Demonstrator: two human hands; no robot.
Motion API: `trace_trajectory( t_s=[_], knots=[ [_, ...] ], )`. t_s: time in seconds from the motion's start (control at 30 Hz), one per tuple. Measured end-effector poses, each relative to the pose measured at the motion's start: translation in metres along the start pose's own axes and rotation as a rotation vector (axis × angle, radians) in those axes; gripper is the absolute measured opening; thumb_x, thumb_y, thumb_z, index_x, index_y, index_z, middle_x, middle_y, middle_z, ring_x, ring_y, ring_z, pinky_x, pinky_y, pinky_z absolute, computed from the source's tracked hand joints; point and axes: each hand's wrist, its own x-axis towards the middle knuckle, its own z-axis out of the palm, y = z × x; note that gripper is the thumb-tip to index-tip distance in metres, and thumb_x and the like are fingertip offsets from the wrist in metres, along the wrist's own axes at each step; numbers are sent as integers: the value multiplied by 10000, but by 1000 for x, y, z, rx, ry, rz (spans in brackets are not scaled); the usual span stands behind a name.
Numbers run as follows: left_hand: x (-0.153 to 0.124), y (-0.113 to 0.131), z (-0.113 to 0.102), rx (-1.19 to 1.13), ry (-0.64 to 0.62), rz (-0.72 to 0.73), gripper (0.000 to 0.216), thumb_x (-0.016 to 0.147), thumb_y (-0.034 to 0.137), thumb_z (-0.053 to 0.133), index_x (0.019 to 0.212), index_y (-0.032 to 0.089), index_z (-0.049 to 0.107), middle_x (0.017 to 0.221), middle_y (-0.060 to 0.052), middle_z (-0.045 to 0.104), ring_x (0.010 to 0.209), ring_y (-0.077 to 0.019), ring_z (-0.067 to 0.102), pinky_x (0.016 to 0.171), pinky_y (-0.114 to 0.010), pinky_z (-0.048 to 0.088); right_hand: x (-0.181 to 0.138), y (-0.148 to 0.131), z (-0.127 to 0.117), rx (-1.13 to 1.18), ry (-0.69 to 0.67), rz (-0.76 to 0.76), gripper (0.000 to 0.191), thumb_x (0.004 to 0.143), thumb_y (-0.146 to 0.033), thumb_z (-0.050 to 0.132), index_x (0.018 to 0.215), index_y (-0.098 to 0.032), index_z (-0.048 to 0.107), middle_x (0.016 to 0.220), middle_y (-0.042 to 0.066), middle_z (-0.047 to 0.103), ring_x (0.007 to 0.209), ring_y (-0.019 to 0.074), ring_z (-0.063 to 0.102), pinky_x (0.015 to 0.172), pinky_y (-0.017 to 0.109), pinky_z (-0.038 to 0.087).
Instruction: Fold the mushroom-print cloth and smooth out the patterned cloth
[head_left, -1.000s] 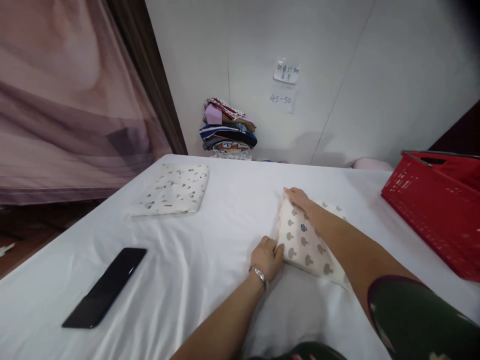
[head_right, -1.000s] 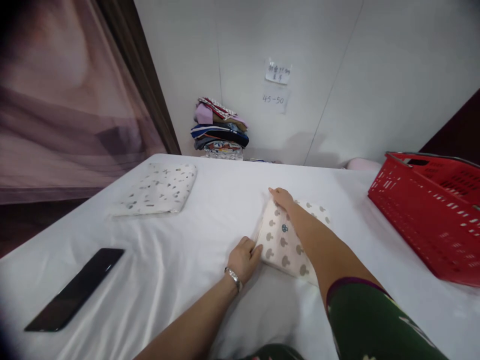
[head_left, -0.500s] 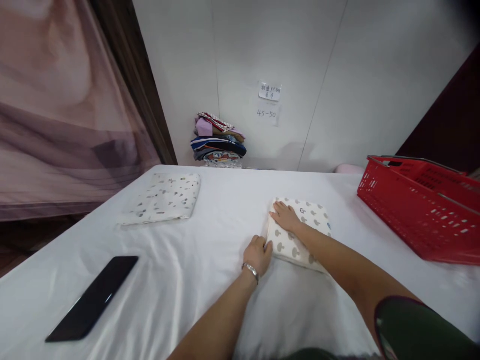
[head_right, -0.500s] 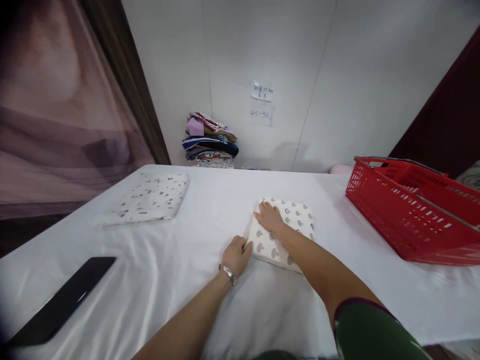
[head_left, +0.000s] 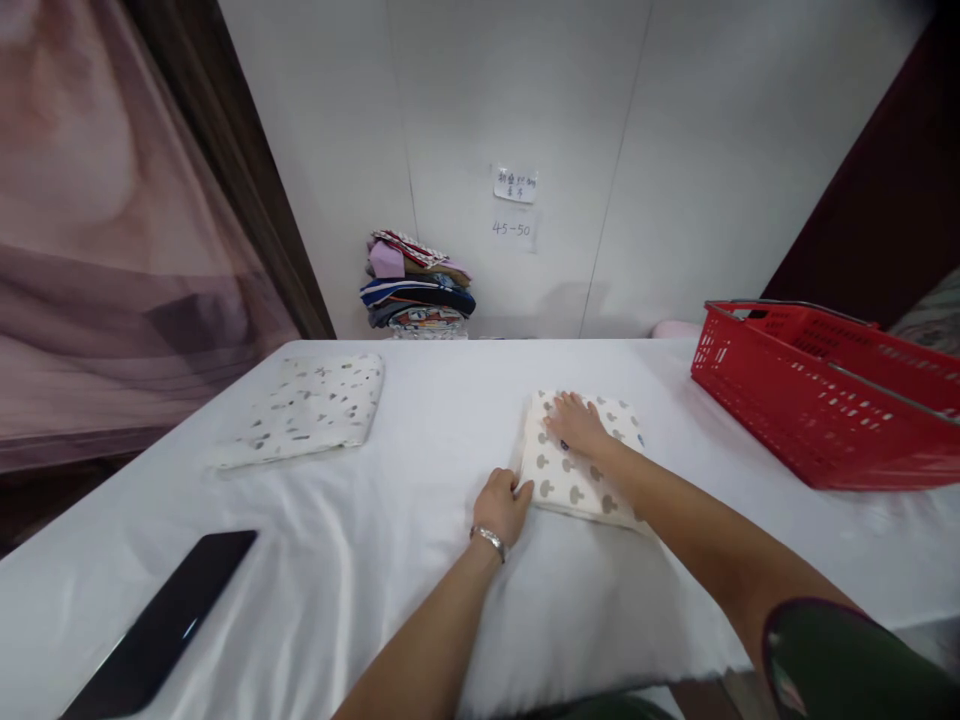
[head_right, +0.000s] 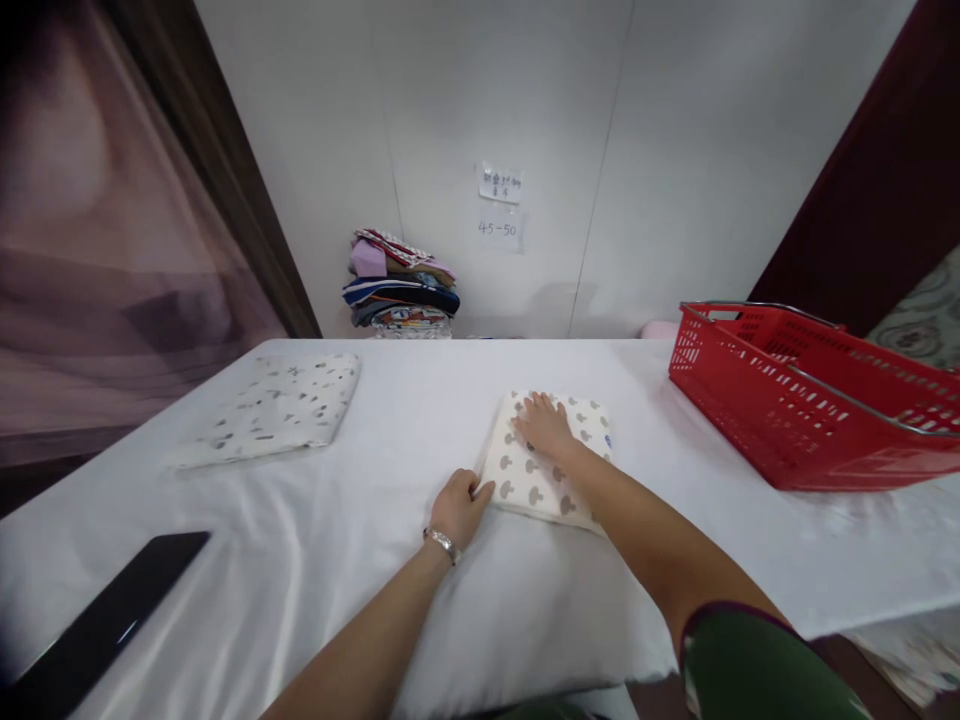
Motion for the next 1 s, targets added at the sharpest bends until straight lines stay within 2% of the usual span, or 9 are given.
trace_trajectory(
  t_s=[0.07,0.2,0.33,0.53,0.7,0.9,1.0],
  knots=[
    [0,1,0,-3,-3,4,242,805,330,492,622,200,402,681,22,437,622,-120,438,590,-251,318,-14,19,-1,-30,15,53,580,873,-521,276,1352,-196,318,1481,96,177,1361,252,81,1053,491,82],
    [1,1,0,-10,0,3,241,799,321,492,616,202,388,685,23,439,623,-119,435,592,-250,324,-31,44,0,-29,-7,98,545,885,-526,236,1316,-221,369,1462,86,236,1344,249,157,1035,493,144],
    [1,-1,0,-19,10,8,252,795,333,491,611,202,378,679,22,441,617,-118,437,594,-249,326,-36,49,5,-51,41,129,607,880,-535,232,1373,-186,296,1479,102,182,1357,259,103,1048,509,106],
    [1,0,-3,-114,-23,-81,181,783,372,505,737,209,442,677,27,490,615,-120,474,579,-237,335,-42,53,8,-16,-22,167,641,869,-555,216,1392,-190,271,1483,78,182,1356,258,117,1052,510,106],
    [1,0,-3,-125,-24,-98,176,793,387,491,791,214,457,685,23,519,613,-126,486,584,-242,339,-36,32,1,-10,9,124,586,879,-522,244,1352,-189,332,1477,98,194,1355,256,122,1048,507,104],
    [0,-1,-2,-122,-25,-107,180,791,385,502,821,212,460,698,22,535,623,-127,496,592,-239,343,1,-14,-1,14,50,-40,627,883,-528,231,1397,-169,236,1496,87,120,1369,220,50,1070,465,55],
    [1,-2,-2,-118,-29,-107,166,789,369,509,810,212,460,686,24,531,625,-128,496,586,-236,337,19,-24,6,25,29,-38,663,878,-534,231,1411,-142,204,1496,94,112,1367,230,45,1069,473,52]
  ],
)
